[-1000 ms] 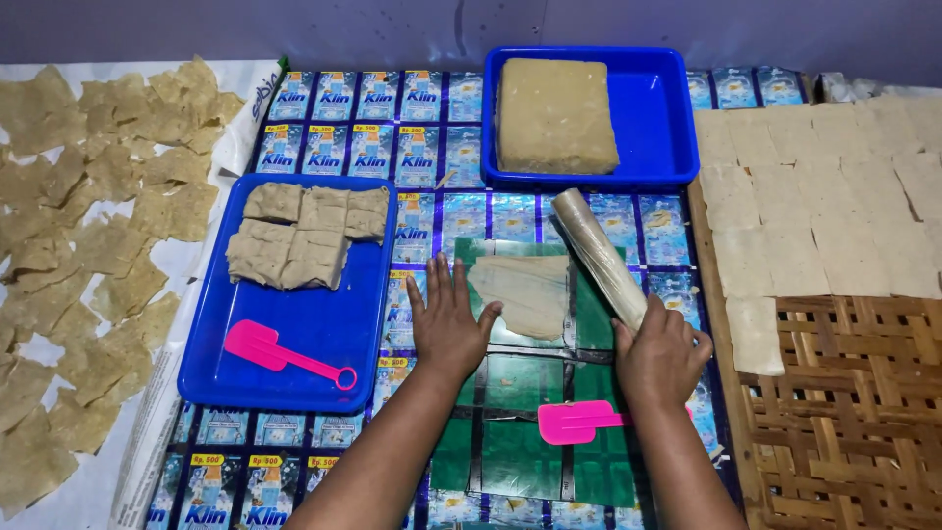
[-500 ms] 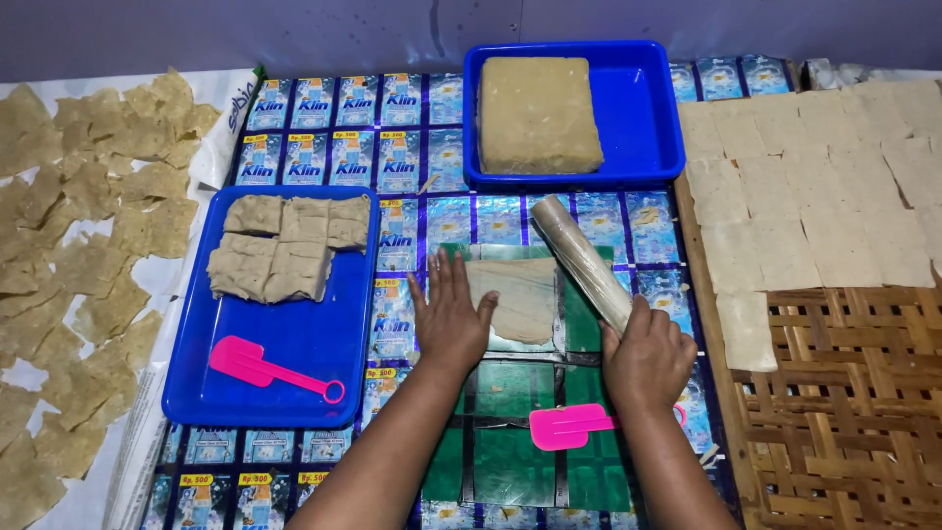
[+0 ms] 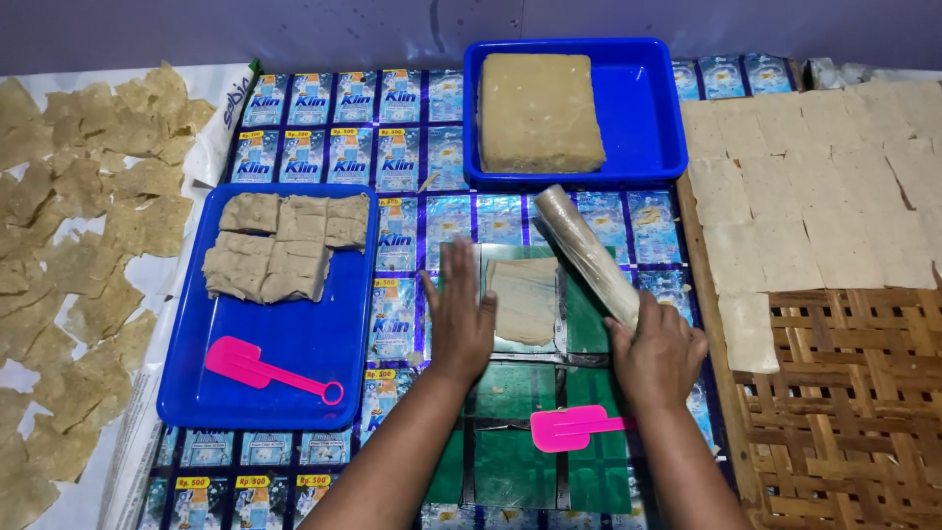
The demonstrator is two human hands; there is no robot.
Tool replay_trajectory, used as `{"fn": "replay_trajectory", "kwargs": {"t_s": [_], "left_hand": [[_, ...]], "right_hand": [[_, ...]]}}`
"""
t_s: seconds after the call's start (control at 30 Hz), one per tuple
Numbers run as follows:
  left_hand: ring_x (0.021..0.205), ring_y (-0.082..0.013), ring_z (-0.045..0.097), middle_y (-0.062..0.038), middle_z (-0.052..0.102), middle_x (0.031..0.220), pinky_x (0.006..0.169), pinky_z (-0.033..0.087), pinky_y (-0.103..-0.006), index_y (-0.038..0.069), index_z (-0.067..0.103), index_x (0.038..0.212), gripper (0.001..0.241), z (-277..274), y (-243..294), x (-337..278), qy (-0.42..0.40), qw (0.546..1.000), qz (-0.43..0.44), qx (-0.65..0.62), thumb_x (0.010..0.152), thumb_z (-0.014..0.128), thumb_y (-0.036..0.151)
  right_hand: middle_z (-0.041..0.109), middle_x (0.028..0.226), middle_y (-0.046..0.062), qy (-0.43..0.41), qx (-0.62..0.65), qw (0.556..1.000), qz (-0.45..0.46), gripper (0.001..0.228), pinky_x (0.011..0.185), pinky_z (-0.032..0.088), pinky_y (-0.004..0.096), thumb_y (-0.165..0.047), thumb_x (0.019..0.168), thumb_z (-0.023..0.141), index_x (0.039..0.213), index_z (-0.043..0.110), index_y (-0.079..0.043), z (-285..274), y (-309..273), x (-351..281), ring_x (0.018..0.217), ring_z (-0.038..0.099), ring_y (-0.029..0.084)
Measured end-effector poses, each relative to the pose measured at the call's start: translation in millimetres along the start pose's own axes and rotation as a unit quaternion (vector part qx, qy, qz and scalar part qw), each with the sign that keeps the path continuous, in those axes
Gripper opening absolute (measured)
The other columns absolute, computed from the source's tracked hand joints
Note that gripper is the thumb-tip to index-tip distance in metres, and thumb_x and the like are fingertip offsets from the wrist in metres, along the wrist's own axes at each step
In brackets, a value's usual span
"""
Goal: Rolling out dough into thin sheets, cutting them into square pieces using a scraper and scissors, and arranging them on a woven tray.
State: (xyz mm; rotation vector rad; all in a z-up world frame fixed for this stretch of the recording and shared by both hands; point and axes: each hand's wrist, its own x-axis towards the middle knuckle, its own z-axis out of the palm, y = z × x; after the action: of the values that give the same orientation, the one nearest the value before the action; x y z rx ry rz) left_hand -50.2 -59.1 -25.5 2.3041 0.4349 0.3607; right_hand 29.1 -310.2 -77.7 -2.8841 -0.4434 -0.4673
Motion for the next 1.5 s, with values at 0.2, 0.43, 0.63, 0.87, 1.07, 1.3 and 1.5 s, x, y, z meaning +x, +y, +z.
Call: {"fn": "replay_trajectory", "kwargs": {"t_s": [0.2,0.43,0.63,0.87,1.07,1.3,1.5], "left_hand": [[0.159,-0.04,0.0,-0.018,0.008,0.173,0.124,-0.008,-0.0636,0.01,0.021,0.165,0.062,-37,-17,47,0.158,0.978,0.102,0.085,0.111,0.027,0.041],[0.16,-0.0348,-0.002,-0.017,0.006,0.173,0.125,-0.008,-0.0608,0.012,0.023,0.165,0.063,-23,-41,111,0.046,0.969,0.097,0.223,0.112,0.03,0.045],[0.16,-0.0315,0.002,-0.015,0.008,0.173,0.126,-0.009,-0.057,0.013,0.021,0.164,0.062,-11,-51,102,-0.085,0.963,0.029,0.255,0.108,0.033,0.035],[0.16,-0.0335,0.007,-0.017,0.013,0.172,0.127,0.0,-0.0545,0.009,0.027,0.162,0.061,-17,-46,72,-0.102,0.964,0.002,0.245,0.104,0.03,0.03],[0.158,-0.0387,0.014,-0.023,0.02,0.169,0.126,0.009,-0.0536,0.003,0.03,0.159,0.06,-16,-43,37,-0.082,0.972,0.013,0.221,0.106,0.03,0.03],[0.157,-0.0381,0.015,-0.024,0.023,0.168,0.126,0.01,-0.0513,0.002,0.029,0.159,0.058,-25,-32,-9,-0.083,0.97,0.027,0.228,0.108,0.029,0.03],[0.158,-0.0354,0.009,-0.023,0.014,0.17,0.126,0.005,-0.0495,0.003,0.022,0.161,0.059,-24,-33,-47,-0.115,0.964,0.026,0.237,0.111,0.025,0.032]], "right_hand": [[0.063,0.113,-0.007,-0.026,0.004,0.975,-0.22,0.065,0.114,0.031,0.053,-0.048,0.078,0.073,0.138,0.058,-0.031,-23,-17,69,0.113,0.063,0.017],[0.063,0.106,-0.002,-0.059,0.014,0.942,-0.329,0.062,0.115,0.027,0.063,-0.045,0.078,0.075,0.136,0.058,-0.033,-3,-40,107,0.105,0.062,0.022],[0.057,0.128,0.005,-0.123,0.031,0.962,-0.244,0.045,0.115,0.021,0.074,-0.059,0.105,0.04,0.122,0.07,-0.03,1,-58,121,0.117,0.063,0.03],[0.014,0.174,0.014,-0.203,0.041,0.951,-0.228,0.057,0.12,-0.003,0.071,-0.047,0.109,0.028,0.159,0.04,-0.023,3,-84,114,0.16,0.009,0.033],[0.013,0.174,0.007,-0.232,0.019,0.942,-0.242,0.058,0.121,-0.01,0.067,-0.047,0.11,0.022,0.162,0.033,-0.024,5,-73,93,0.16,0.008,0.027],[0.016,0.172,0.011,-0.214,-0.012,0.94,-0.264,0.067,0.122,-0.002,0.067,-0.052,0.108,0.026,0.164,0.023,-0.015,-4,-63,53,0.158,0.014,0.029],[0.021,0.171,0.014,-0.154,0.004,0.952,-0.266,0.073,0.124,0.005,0.062,-0.049,0.105,0.035,0.164,0.018,-0.009,-14,-59,11,0.157,0.019,0.029]]}}
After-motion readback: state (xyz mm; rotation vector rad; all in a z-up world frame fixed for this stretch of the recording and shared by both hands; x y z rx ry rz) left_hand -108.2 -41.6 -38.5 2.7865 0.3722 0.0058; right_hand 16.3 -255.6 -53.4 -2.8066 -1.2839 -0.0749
